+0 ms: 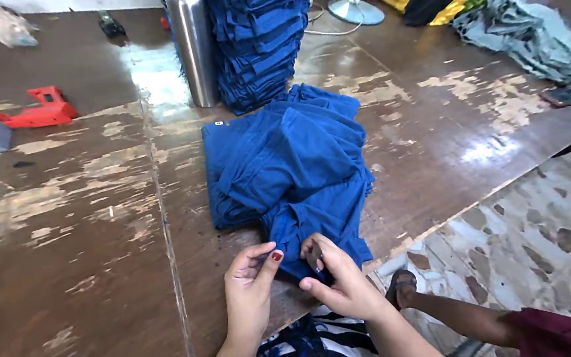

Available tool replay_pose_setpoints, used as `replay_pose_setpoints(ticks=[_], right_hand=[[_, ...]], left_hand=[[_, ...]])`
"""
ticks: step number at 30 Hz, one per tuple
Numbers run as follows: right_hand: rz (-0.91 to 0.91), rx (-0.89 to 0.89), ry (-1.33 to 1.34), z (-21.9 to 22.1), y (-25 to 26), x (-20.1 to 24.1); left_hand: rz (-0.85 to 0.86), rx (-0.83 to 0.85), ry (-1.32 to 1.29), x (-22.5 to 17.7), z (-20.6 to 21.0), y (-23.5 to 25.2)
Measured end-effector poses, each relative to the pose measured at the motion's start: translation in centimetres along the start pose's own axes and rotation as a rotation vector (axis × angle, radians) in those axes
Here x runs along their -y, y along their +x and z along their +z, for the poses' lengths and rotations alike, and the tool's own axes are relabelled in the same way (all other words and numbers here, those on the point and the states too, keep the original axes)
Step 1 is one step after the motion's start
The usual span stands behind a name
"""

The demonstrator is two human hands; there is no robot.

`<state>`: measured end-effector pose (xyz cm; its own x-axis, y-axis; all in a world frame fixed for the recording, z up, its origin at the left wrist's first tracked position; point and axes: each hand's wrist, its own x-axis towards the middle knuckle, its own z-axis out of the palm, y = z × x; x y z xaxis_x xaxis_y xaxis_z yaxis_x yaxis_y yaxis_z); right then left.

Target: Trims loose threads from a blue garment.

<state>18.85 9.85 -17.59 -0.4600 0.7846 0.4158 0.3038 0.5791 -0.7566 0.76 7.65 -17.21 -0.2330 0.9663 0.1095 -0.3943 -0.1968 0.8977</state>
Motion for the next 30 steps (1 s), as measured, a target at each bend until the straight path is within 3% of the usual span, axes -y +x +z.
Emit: replay_pose_setpoints(ticks=[5,16,21,26,30], right_hand=[[-0.039,0.001,-0.122,0.5,-0.1,0.0],[-0.012,-0.031,-0.245,1.4,0.6,1.0],[0.004,-0.029,-0.246,2.0,1.6,1.8],[0.009,-0.014,-0.04,1.1,1.5,1.7],[0.011,-0.19,0.143,1.2,2.2,1.6]], left_hand=[[-0.024,-0.05,-0.109,-0.2,-0.2,-0.3],[0.162,0.109,0.033,-0.1,-1.0,-0.6],[0.168,0.109,0.08,-0.1,-1.1,-0.8],[0.111,0.037,0.056,-0.1,-1.0,-0.8],[0.129,0.077,0.021,-0.1,-0.6,-0.6]])
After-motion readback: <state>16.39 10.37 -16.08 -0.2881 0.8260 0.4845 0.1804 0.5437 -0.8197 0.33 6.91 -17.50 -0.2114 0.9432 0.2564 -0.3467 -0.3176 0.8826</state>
